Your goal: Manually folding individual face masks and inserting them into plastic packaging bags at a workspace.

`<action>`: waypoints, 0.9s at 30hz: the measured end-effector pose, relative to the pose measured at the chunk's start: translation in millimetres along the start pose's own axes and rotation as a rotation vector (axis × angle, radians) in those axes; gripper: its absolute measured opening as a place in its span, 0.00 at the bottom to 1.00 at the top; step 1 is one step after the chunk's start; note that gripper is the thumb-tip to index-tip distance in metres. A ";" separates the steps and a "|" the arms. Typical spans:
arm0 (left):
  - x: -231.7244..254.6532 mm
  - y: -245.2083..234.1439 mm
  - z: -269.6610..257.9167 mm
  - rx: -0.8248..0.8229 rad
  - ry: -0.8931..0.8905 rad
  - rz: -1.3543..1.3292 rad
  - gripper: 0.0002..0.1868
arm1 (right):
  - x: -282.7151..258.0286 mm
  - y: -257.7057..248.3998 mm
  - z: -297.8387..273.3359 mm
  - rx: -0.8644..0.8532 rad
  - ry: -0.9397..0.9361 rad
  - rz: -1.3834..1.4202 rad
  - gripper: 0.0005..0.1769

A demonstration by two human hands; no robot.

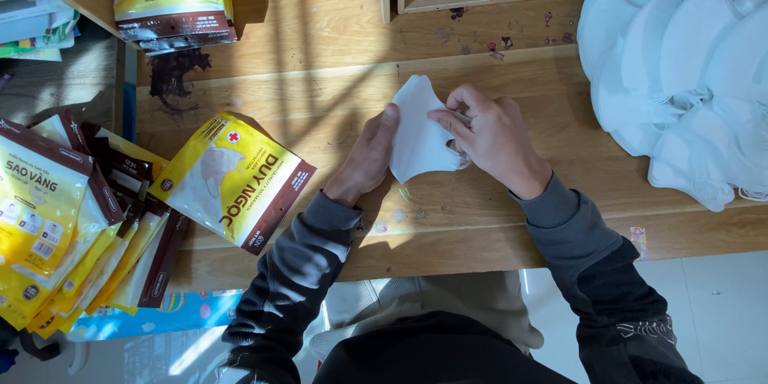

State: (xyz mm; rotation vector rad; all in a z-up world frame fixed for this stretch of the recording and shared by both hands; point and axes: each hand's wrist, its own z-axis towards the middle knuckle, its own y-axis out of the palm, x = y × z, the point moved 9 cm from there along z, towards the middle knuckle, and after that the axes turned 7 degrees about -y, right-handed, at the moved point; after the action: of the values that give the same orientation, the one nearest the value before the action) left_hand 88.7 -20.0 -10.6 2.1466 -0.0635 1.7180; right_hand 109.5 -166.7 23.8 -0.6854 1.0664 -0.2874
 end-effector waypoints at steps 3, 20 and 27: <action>3.3 5.3 -3.4 0.009 -0.006 -0.117 0.36 | -8.1 -1.5 -1.1 0.009 -0.027 -0.028 0.11; -14.8 0.4 9.5 0.020 -0.050 -0.120 0.16 | -8.0 5.6 -4.7 -0.002 -0.109 -0.205 0.13; -28.2 -14.2 24.6 -0.016 0.025 -0.056 0.18 | 9.2 -2.9 -4.9 -0.046 0.152 0.285 0.08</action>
State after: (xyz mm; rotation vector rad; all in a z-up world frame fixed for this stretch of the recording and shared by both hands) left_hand 108.5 -20.6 -45.4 2.0948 -0.0110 1.7068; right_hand 109.8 -175.6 17.7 -0.5494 1.3034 -0.0696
